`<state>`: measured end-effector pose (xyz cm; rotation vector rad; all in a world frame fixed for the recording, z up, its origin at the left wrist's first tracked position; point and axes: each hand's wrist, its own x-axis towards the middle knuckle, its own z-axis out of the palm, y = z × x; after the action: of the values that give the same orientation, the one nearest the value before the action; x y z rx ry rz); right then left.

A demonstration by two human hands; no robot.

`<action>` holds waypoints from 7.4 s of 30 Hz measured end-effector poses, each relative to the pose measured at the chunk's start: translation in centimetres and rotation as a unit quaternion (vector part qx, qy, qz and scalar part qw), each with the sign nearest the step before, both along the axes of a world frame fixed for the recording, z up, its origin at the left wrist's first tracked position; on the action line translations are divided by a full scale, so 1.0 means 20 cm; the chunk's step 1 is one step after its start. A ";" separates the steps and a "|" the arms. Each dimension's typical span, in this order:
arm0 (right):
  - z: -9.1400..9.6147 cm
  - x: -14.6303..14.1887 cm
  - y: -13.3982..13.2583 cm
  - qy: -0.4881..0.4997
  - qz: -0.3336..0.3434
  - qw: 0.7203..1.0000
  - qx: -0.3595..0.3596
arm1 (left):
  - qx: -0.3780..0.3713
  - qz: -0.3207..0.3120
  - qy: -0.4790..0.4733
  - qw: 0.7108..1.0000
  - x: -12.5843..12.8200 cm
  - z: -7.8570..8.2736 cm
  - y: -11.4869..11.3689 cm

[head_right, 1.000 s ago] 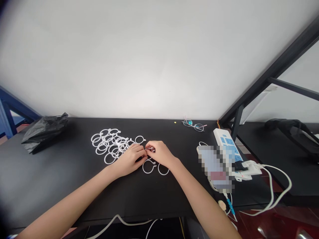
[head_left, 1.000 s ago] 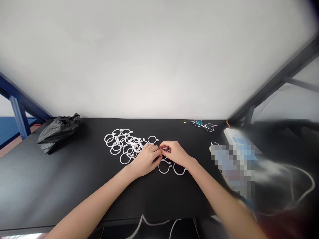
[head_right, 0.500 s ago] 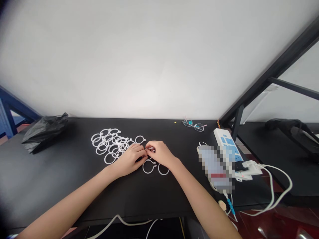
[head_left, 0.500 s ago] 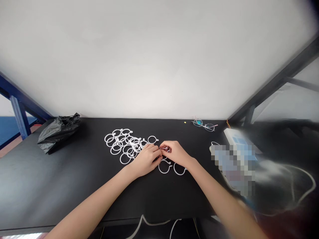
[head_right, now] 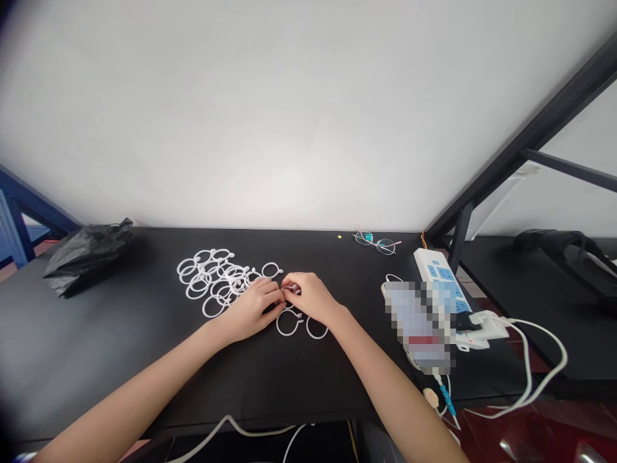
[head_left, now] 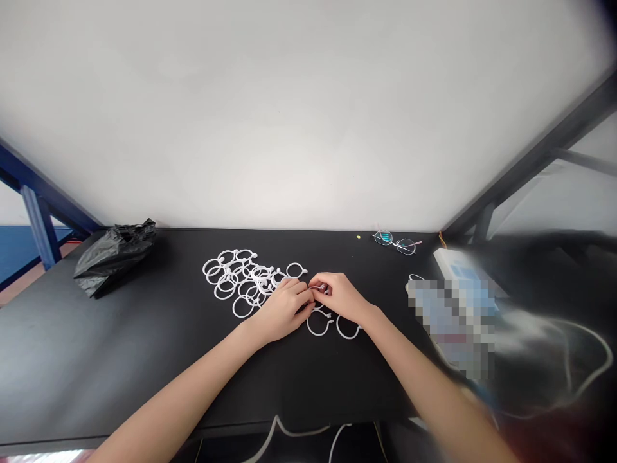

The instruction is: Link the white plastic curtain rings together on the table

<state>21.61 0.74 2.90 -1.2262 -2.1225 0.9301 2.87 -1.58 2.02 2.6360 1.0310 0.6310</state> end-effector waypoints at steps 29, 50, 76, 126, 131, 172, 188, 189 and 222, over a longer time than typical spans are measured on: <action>-0.01 0.00 0.00 -0.003 0.004 1.000 0.008 | 0.009 0.000 0.000 1.000 0.00 0.00 0.00; -0.01 0.00 0.00 -0.003 0.005 1.000 0.005 | 0.006 0.001 0.005 1.000 0.00 -0.01 0.00; 0.00 -0.01 0.00 -0.006 0.004 1.000 0.011 | 0.009 0.000 -0.001 1.000 0.00 -0.01 0.00; 0.00 -0.01 -0.01 -0.009 0.001 1.000 0.014 | 0.009 0.000 -0.002 1.000 0.00 0.00 0.00; 0.01 -0.01 -0.01 -0.012 0.003 1.000 0.016 | 0.008 0.000 -0.002 1.000 0.00 0.00 0.00; 0.00 -0.01 0.00 -0.017 0.008 0.999 0.029 | 0.012 0.001 0.007 1.000 0.00 0.00 0.00; 0.00 -0.01 -0.01 -0.024 0.005 0.999 0.030 | 0.012 0.000 -0.005 1.000 0.00 0.00 0.00; 0.00 -0.01 -0.01 -0.024 0.005 0.999 0.030 | 0.012 0.000 -0.006 1.000 0.00 0.00 0.00; 0.00 -0.01 -0.01 -0.024 0.006 0.999 0.033 | 0.010 0.002 -0.004 1.000 0.00 0.00 0.00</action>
<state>21.36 0.56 2.99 -1.2160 -2.1818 0.8356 2.95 -1.59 2.03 2.6466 1.0341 0.6563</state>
